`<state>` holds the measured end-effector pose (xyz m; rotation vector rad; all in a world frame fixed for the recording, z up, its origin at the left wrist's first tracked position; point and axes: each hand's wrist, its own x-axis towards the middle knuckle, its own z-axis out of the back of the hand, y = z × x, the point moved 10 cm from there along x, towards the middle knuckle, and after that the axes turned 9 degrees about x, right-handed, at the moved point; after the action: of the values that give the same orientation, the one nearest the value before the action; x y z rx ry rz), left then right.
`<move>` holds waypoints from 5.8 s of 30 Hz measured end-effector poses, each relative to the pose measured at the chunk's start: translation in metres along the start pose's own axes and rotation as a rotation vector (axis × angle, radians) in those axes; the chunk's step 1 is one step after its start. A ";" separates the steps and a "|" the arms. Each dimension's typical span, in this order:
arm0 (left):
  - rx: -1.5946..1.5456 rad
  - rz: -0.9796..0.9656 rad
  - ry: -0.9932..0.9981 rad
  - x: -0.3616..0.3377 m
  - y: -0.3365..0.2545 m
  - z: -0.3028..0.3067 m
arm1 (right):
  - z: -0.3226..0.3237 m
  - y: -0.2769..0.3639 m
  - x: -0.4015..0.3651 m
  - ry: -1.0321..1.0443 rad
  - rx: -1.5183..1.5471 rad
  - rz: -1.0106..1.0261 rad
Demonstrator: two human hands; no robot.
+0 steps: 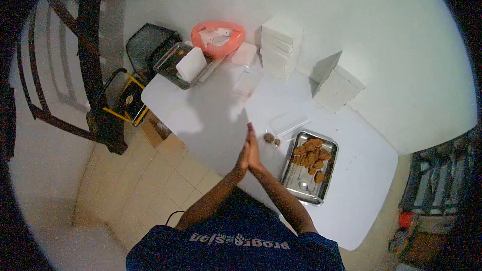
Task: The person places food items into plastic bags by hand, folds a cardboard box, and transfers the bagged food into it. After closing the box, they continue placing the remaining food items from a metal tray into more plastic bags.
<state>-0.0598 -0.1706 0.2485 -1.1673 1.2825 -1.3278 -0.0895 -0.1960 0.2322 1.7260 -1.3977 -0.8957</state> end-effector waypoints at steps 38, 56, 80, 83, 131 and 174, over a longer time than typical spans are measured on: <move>-0.117 0.032 0.050 0.062 -0.041 0.163 | -0.124 -0.035 0.148 -0.162 0.165 -0.176; -0.187 0.294 -0.039 0.105 -0.036 0.255 | -0.159 -0.107 0.208 -0.156 0.129 -0.122; 0.827 0.085 0.231 0.123 -0.025 0.229 | -0.177 -0.050 0.171 -0.313 0.575 -0.291; 1.012 -0.202 0.258 0.103 -0.080 0.210 | -0.167 -0.018 0.184 -0.145 0.830 -0.157; 1.093 0.286 1.128 -0.063 0.011 0.022 | -0.150 0.043 0.013 0.874 0.032 -0.162; 0.176 0.270 -0.383 0.087 -0.027 0.261 | -0.288 -0.003 0.090 0.589 0.848 -0.424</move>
<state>0.1880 -0.2887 0.2797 -1.0238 0.9829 -0.9432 0.1762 -0.2519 0.3648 2.6939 -1.0636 0.1092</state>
